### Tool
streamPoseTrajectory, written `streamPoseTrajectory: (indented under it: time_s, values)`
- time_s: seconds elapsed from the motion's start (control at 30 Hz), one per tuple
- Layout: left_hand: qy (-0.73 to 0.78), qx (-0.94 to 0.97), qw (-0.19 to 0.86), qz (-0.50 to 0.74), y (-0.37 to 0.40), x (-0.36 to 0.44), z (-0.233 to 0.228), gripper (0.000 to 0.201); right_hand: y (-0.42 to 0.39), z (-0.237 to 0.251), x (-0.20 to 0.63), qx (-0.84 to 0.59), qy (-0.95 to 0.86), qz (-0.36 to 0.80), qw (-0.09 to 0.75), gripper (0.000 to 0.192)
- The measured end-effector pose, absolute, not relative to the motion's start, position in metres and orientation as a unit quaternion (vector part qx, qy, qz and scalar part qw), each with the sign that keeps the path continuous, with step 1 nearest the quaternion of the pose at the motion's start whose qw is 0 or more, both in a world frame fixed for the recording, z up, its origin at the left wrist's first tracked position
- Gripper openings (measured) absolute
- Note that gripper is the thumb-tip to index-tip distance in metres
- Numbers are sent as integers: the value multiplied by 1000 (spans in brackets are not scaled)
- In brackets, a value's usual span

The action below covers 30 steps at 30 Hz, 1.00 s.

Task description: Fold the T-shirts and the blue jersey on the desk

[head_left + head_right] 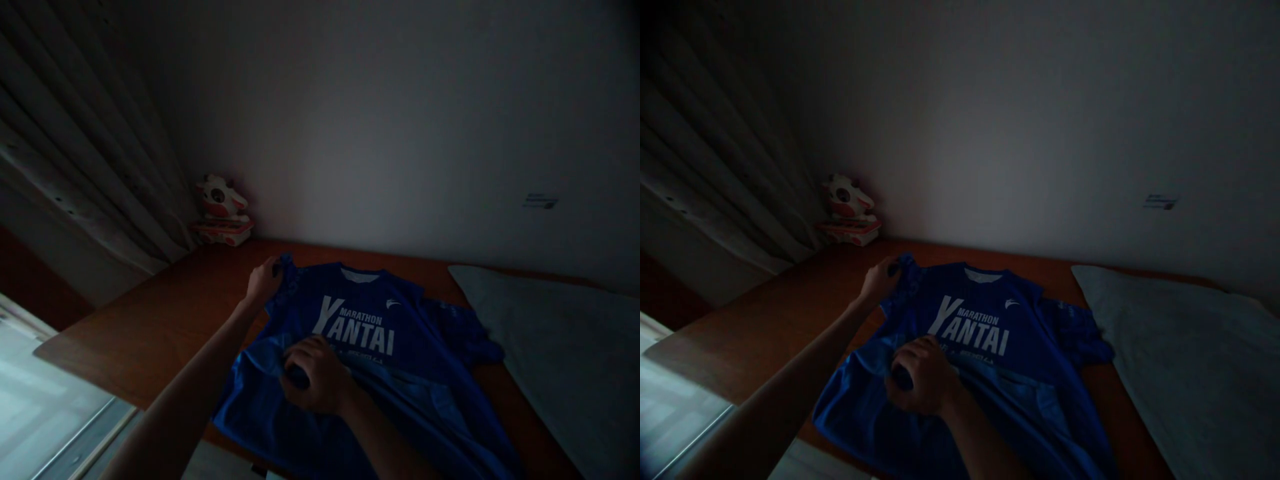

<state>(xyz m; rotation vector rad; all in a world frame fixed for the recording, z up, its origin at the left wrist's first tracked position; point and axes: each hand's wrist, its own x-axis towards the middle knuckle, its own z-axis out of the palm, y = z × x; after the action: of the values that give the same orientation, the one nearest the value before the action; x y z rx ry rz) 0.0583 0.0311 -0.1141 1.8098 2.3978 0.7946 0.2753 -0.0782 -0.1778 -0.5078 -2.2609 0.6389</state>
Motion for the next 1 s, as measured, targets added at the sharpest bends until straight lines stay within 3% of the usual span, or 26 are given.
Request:
streamPoseTrajectory:
  time_s: [0.2,0.37,0.57,0.67,0.83,1.0]
  values:
    - [525,823,78,204,-23,106,-116,60,-79,-171,281,-248,-849,232,404,12]
    - [557,808,13,192,-58,97,-158,60,-77,-166,282,-286,-817,217,450,19]
    - [573,785,34,233,-69,77,-171,65,-60,-173,288,-391,-752,233,476,21]
    - [600,768,26,224,-69,77,-168,59,-36,-179,297,-479,-721,214,453,21]
    - [622,753,10,215,-66,79,-171,29,4,-191,308,-587,-726,106,342,22]
    - [606,761,3,231,-65,76,-176,24,14,-201,308,-624,-724,43,292,22]
